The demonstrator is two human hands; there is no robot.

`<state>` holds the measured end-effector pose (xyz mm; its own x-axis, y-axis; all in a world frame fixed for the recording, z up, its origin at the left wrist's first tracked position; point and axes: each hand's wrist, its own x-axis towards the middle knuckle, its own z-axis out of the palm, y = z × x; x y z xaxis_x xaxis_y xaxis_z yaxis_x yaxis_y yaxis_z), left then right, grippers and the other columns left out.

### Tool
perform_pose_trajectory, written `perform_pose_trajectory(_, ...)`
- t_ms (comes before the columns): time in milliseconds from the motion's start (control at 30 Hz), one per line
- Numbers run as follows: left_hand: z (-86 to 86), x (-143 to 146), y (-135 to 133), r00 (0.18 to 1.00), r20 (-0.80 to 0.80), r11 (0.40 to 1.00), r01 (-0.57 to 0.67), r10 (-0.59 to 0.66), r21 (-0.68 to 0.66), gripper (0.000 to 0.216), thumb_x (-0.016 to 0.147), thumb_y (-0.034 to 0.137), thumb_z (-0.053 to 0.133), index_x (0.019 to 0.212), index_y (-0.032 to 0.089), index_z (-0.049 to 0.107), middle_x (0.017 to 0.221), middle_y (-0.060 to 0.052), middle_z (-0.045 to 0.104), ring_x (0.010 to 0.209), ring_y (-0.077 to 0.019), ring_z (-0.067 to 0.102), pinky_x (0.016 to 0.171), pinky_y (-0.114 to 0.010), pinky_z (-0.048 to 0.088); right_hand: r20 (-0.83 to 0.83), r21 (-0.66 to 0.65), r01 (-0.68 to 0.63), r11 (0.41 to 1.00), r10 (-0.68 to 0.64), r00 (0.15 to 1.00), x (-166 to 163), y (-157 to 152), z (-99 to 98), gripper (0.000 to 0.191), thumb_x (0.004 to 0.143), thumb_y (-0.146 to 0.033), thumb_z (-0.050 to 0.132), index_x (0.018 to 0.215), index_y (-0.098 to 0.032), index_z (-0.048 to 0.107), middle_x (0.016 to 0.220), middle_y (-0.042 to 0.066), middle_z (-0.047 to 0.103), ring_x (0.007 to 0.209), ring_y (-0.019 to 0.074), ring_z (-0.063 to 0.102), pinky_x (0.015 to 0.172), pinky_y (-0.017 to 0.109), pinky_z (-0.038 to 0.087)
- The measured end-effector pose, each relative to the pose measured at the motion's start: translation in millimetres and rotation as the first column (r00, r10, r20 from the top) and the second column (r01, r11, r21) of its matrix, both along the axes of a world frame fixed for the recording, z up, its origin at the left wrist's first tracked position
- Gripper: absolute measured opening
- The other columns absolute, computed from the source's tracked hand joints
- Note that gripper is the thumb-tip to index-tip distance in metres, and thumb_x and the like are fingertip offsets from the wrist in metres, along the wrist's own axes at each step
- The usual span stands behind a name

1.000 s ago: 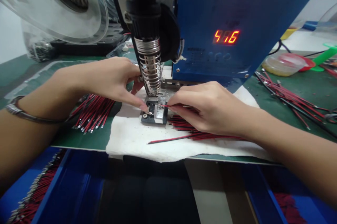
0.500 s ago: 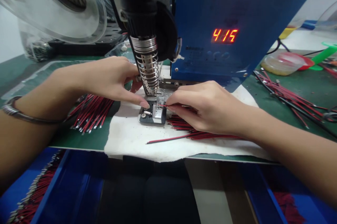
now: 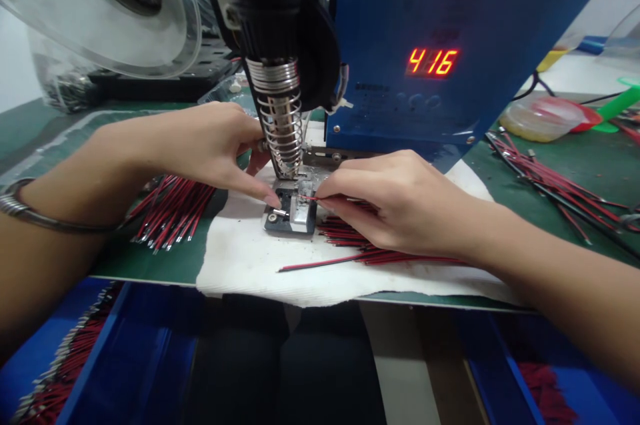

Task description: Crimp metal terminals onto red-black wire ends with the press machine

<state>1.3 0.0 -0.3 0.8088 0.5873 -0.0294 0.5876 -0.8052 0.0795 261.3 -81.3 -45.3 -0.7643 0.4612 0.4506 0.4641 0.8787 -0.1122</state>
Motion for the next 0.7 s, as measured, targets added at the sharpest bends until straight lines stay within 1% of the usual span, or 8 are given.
perform_pose_trajectory(100, -2.3, -0.6, 2.0, 1.000, 0.023, 1.000, 0.002, -0.002, 0.003, 0.064, 0.064, 0.081, 0.071, 0.076, 0.018, 0.064, 0.066, -0.003, 0.058, 0.067, -0.0214, 0.059, 0.070, -0.034, 0.044, -0.002, 0.010, -0.008, 1.000, 0.008, 1.000, 0.2, 0.3, -0.2, 0.011, 0.096, -0.018, 0.059, 0.103, -0.017, 0.067, 0.079, 0.001, 0.068, 0.065, 0.0119, 0.060, 0.060, 0.025, 0.042)
perform_pose_trajectory(167, -2.2, -0.7, 1.5, 1.000, 0.023, 1.000, 0.013, -0.014, 0.005, 0.063, 0.065, 0.080, 0.071, 0.075, 0.018, 0.063, 0.065, -0.002, 0.057, 0.066, -0.0203, 0.059, 0.070, -0.034, 0.045, 0.000, 0.004, -0.009, 1.000, 0.009, 1.000, 0.1, 0.0, 0.1, 0.011, 0.096, -0.018, 0.058, 0.103, -0.017, 0.067, 0.079, 0.001, 0.067, 0.064, 0.0116, 0.060, 0.059, 0.024, 0.041)
perform_pose_trajectory(333, 3.8, 0.7, -5.7, 1.000, -0.024, 1.000, 0.007, -0.006, 0.008, 0.062, 0.071, 0.079, 0.068, 0.076, 0.017, 0.061, 0.065, -0.002, 0.059, 0.058, -0.0159, 0.052, 0.064, -0.033, 0.041, 0.006, 0.015, -0.010, 1.000, 0.009, 1.000, -0.5, -1.3, 1.3, 0.011, 0.097, -0.017, 0.057, 0.102, -0.017, 0.067, 0.076, 0.000, 0.066, 0.061, 0.0106, 0.058, 0.057, 0.023, 0.039)
perform_pose_trajectory(467, 2.8, 1.0, -4.6, 1.000, 0.006, 1.000, 0.018, -0.018, 0.022, 0.062, 0.069, 0.080, 0.068, 0.073, 0.018, 0.059, 0.062, -0.002, 0.059, 0.054, -0.0153, 0.051, 0.058, -0.032, 0.038, 0.016, 0.003, -0.001, 1.000, 0.001, 1.000, -0.7, -1.0, 1.9, 0.010, 0.097, -0.018, 0.057, 0.102, -0.019, 0.066, 0.076, 0.000, 0.066, 0.061, 0.0109, 0.058, 0.057, 0.023, 0.039)
perform_pose_trajectory(533, 0.2, 0.4, -1.6, 1.000, 0.016, 1.000, 0.022, -0.022, 0.022, 0.062, 0.069, 0.081, 0.066, 0.073, 0.019, 0.060, 0.063, -0.002, 0.058, 0.058, -0.0173, 0.055, 0.060, -0.032, 0.040, 0.024, -0.015, 0.000, 1.000, 0.000, 1.000, -0.8, -0.7, 1.9, 0.011, 0.097, -0.020, 0.058, 0.104, -0.019, 0.066, 0.076, 0.000, 0.066, 0.061, 0.0112, 0.058, 0.057, 0.024, 0.039)
perform_pose_trajectory(633, -1.9, -0.5, 1.3, 1.000, 0.022, 0.999, 0.017, -0.017, 0.028, 0.061, 0.069, 0.081, 0.066, 0.076, 0.020, 0.063, 0.064, -0.002, 0.058, 0.070, -0.0208, 0.061, 0.068, -0.032, 0.044, 0.043, -0.035, 0.003, 0.999, -0.001, 0.999, -0.9, -0.7, 1.8, 0.012, 0.098, -0.022, 0.058, 0.104, -0.018, 0.067, 0.076, 0.000, 0.066, 0.060, 0.0117, 0.058, 0.058, 0.025, 0.039)
perform_pose_trajectory(700, -0.9, -0.7, 0.4, 1.000, 0.011, 0.999, 0.016, -0.016, 0.029, 0.059, 0.072, 0.078, 0.065, 0.080, 0.020, 0.065, 0.067, -0.003, 0.061, 0.076, -0.0216, 0.062, 0.071, -0.032, 0.044, 0.056, -0.043, 0.006, 0.999, -0.003, 0.998, -1.1, -1.1, 1.7, 0.012, 0.098, -0.022, 0.057, 0.103, -0.018, 0.067, 0.076, 0.000, 0.067, 0.060, 0.0122, 0.057, 0.058, 0.026, 0.039)
